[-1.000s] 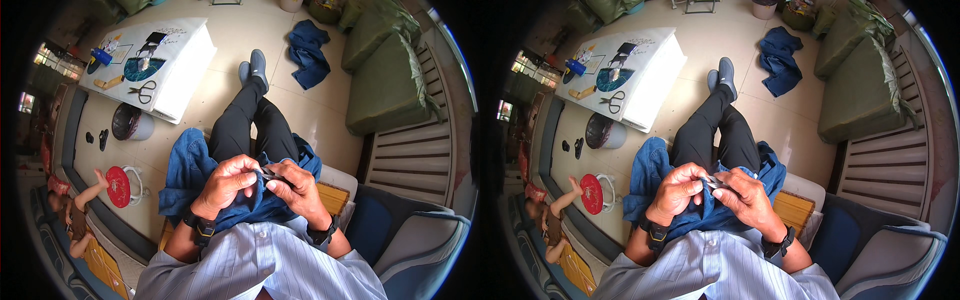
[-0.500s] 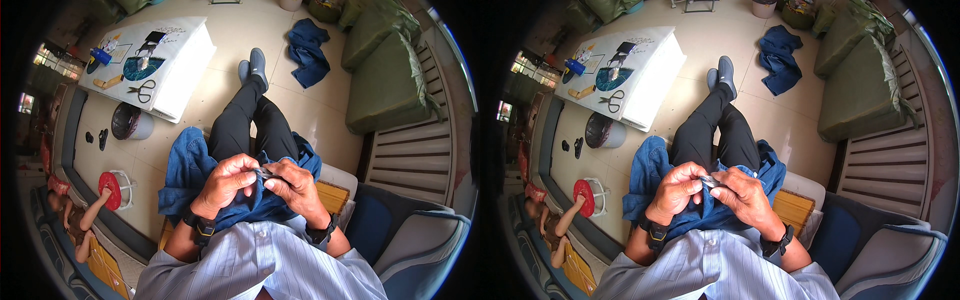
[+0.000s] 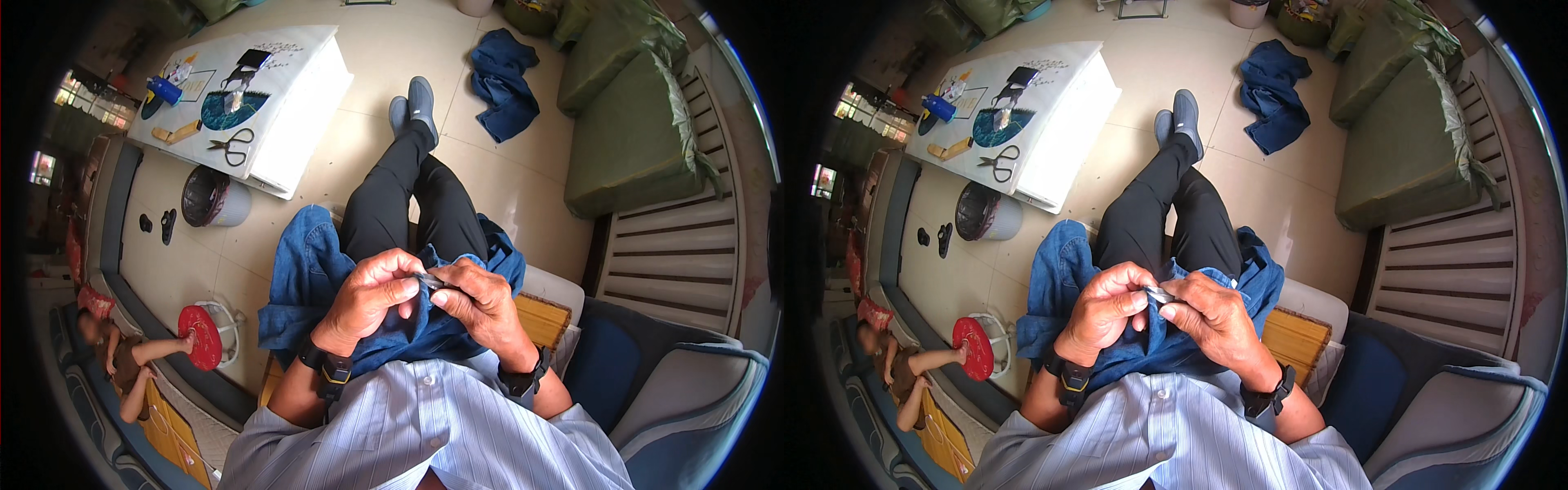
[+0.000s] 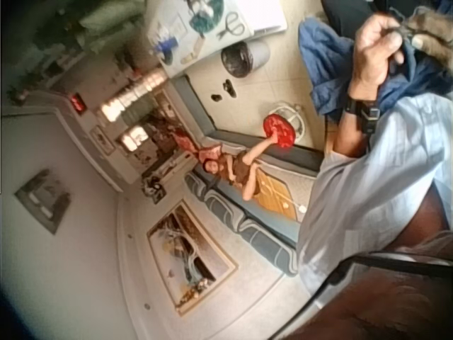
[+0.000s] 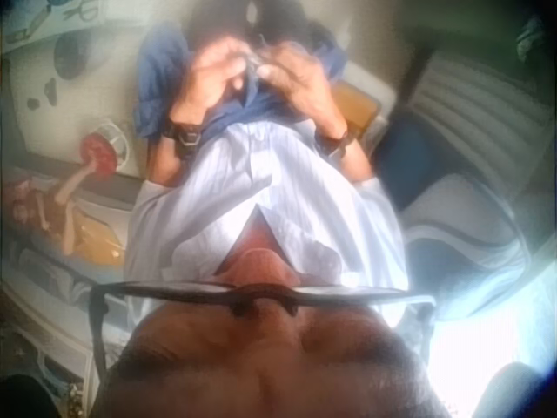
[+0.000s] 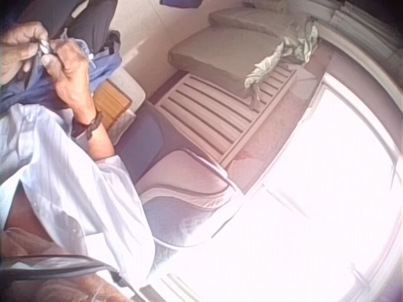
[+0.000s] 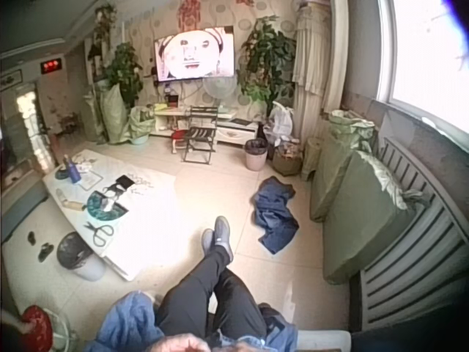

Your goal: The person uses small scissors to trim loose threads and excess fabric from the waistband and seams of a pair of blue jeans. They repeatedly reposition the jeans to access different areas while seated.

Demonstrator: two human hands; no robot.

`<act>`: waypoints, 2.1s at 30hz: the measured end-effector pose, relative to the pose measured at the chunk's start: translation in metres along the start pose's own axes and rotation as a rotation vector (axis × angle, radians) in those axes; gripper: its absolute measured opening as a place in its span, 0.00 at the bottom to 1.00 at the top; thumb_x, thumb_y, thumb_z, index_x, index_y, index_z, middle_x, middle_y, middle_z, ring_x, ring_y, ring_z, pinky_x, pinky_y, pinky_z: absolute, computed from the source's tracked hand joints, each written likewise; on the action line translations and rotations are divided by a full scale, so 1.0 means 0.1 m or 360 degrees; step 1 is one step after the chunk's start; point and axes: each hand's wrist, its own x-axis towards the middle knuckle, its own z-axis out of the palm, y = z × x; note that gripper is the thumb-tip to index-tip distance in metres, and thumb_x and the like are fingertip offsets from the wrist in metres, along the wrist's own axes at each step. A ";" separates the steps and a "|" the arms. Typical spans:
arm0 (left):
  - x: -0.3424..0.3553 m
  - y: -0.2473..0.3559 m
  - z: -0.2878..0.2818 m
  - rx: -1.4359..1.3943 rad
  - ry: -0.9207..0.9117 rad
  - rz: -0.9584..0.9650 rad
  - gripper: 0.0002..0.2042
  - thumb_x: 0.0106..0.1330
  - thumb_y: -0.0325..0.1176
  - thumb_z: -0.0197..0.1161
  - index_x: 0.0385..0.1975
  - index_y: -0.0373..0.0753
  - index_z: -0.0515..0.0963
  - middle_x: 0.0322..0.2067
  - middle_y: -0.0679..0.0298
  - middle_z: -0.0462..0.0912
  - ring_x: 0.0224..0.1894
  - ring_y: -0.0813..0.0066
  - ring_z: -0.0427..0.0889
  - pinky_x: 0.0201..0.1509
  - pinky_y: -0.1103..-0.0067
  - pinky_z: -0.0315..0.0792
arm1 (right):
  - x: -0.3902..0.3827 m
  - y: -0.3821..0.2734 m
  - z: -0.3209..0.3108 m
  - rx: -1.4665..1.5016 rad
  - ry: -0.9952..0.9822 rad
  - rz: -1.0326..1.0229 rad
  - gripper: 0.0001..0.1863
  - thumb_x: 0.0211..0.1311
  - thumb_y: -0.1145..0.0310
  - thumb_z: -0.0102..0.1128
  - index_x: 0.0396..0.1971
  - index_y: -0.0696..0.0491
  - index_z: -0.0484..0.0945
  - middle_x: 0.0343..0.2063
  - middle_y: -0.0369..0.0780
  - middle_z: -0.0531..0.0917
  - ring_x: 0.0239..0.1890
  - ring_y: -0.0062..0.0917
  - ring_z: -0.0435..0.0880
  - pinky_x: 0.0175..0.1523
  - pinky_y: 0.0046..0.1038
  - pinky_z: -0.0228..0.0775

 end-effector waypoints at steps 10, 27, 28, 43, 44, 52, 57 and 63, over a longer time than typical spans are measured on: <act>0.00 0.00 0.01 0.0069 0.0036 0.0029 0.08 0.74 0.29 0.64 0.47 0.34 0.79 0.41 0.64 0.83 0.32 0.82 0.80 0.34 0.85 0.78 | -0.01 -0.02 -0.01 -0.0055 0.0012 0.0039 0.13 0.66 0.71 0.73 0.47 0.60 0.84 0.32 0.42 0.83 0.35 0.33 0.83 0.43 0.31 0.75; 0.00 0.05 0.10 0.0181 0.0096 0.0051 0.07 0.75 0.31 0.66 0.46 0.36 0.80 0.31 0.71 0.80 0.27 0.87 0.77 0.34 0.87 0.73 | -0.01 0.02 0.02 0.0064 0.0055 0.0051 0.11 0.68 0.73 0.71 0.47 0.61 0.85 0.33 0.38 0.86 0.36 0.24 0.81 0.44 0.26 0.74; 0.00 0.05 0.09 0.0189 0.0099 0.0050 0.07 0.75 0.31 0.66 0.45 0.36 0.80 0.33 0.69 0.81 0.28 0.86 0.77 0.33 0.86 0.74 | -0.01 0.01 0.02 0.0102 0.0054 0.0077 0.11 0.68 0.73 0.71 0.46 0.61 0.85 0.32 0.37 0.86 0.36 0.23 0.81 0.44 0.25 0.74; 0.01 0.05 0.16 0.0324 0.0153 0.0186 0.12 0.70 0.18 0.64 0.52 0.31 0.76 0.40 0.60 0.83 0.32 0.76 0.86 0.39 0.80 0.81 | -0.10 0.11 -0.42 -0.0048 0.0539 0.0668 0.17 0.59 0.74 0.78 0.46 0.58 0.83 0.32 0.33 0.84 0.33 0.21 0.81 0.40 0.27 0.74; 0.03 0.05 0.18 0.0385 0.0163 0.0203 0.13 0.71 0.17 0.63 0.52 0.31 0.75 0.40 0.59 0.83 0.32 0.75 0.87 0.39 0.80 0.82 | -0.12 0.09 -0.42 0.0481 0.0493 0.0652 0.21 0.55 0.79 0.80 0.49 0.56 0.83 0.37 0.35 0.86 0.39 0.24 0.85 0.46 0.27 0.76; 0.08 0.08 0.31 0.0649 0.0037 0.0267 0.11 0.73 0.17 0.60 0.53 0.29 0.74 0.41 0.59 0.83 0.33 0.76 0.87 0.40 0.79 0.82 | -0.08 0.13 -0.06 0.0774 0.0393 0.0498 0.18 0.61 0.77 0.76 0.50 0.56 0.83 0.41 0.35 0.87 0.36 0.15 0.82 0.41 0.19 0.72; 0.13 0.07 0.14 0.0771 0.0196 0.0206 0.09 0.74 0.20 0.62 0.52 0.30 0.77 0.35 0.64 0.84 0.30 0.83 0.83 0.36 0.83 0.79 | -0.12 0.05 -0.22 0.0847 0.0419 0.0689 0.08 0.68 0.74 0.71 0.44 0.56 0.83 0.35 0.33 0.86 0.23 0.08 0.71 0.25 0.14 0.58; 0.20 0.16 0.36 0.1047 0.0088 0.0142 0.08 0.74 0.23 0.66 0.49 0.30 0.80 0.29 0.68 0.83 0.26 0.86 0.81 0.31 0.85 0.76 | -0.08 -0.02 -0.10 0.0224 0.0360 0.0358 0.15 0.62 0.81 0.73 0.48 0.56 0.83 0.39 0.31 0.84 0.30 0.08 0.71 0.34 0.14 0.63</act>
